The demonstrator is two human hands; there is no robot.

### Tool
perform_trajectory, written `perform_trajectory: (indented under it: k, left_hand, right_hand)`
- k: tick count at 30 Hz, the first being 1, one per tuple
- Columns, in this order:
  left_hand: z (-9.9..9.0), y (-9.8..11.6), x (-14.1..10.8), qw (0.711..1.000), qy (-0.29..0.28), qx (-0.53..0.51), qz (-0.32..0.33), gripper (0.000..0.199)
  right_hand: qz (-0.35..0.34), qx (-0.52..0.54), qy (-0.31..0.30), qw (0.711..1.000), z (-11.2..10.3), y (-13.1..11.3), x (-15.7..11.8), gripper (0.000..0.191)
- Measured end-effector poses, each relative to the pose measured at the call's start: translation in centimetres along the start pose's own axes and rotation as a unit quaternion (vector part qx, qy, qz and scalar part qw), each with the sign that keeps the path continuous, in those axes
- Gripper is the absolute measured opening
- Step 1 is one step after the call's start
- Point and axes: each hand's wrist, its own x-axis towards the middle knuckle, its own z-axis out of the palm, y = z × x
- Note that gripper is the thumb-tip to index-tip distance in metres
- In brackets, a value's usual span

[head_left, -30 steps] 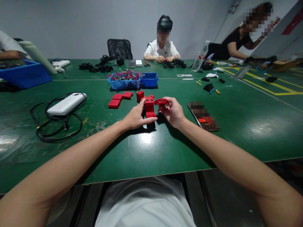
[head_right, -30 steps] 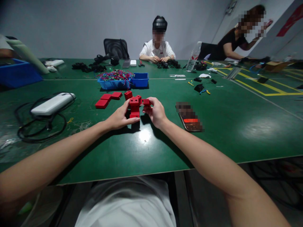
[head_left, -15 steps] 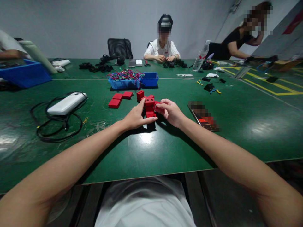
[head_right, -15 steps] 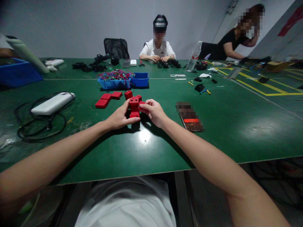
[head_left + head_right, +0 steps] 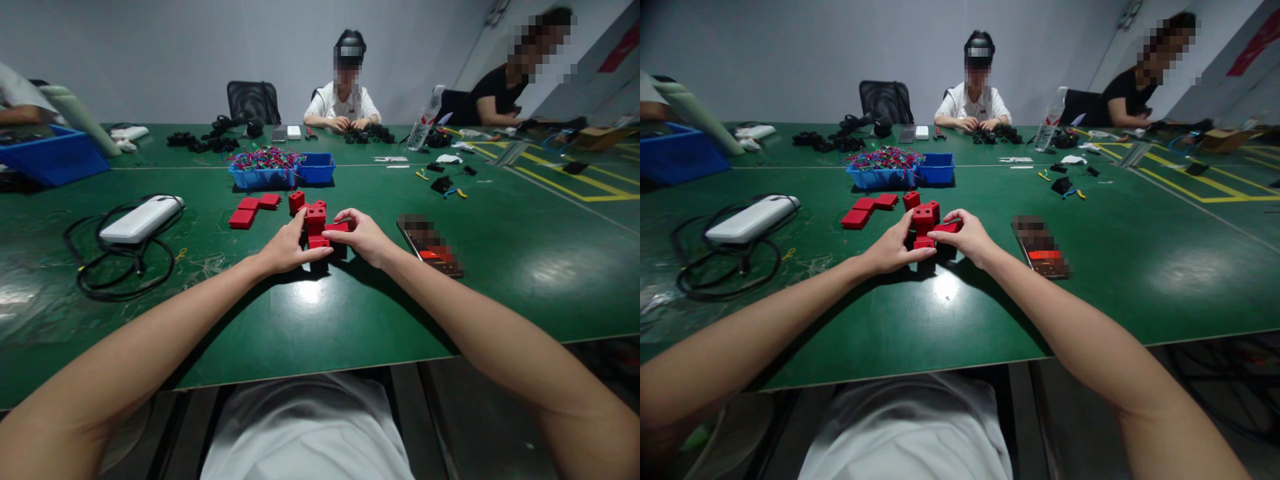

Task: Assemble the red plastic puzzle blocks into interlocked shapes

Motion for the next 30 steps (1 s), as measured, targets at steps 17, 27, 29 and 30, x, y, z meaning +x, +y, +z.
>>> perform_trajectory:
  k: [17, 27, 29, 30]
  left_hand:
    - [0.00, 0.13, 0.04, 1.000, -0.004, 0.004, -0.005, 0.093]
    - [-0.05, 0.03, 0.00, 1.000, 0.003, 0.008, 0.007, 0.094]
    - [-0.04, -0.05, 0.00, 1.000, 0.004, 0.008, 0.012, 0.092]
    - [-0.03, -0.07, 0.00, 1.000, 0.004, 0.009, 0.012, 0.092]
  right_hand:
    - [0.002, 0.006, 0.040, 0.999, 0.05, -0.49, 0.05, 0.046]
    - [-0.063, 0.007, 0.085, 0.994, 0.46, -0.95, 0.04, 0.046]
    - [-0.081, 0.024, 0.086, 0.993, 0.55, -0.81, 0.16, 0.049]
    - [-0.085, 0.031, 0.087, 0.992, 0.57, -0.72, 0.21, 0.051]
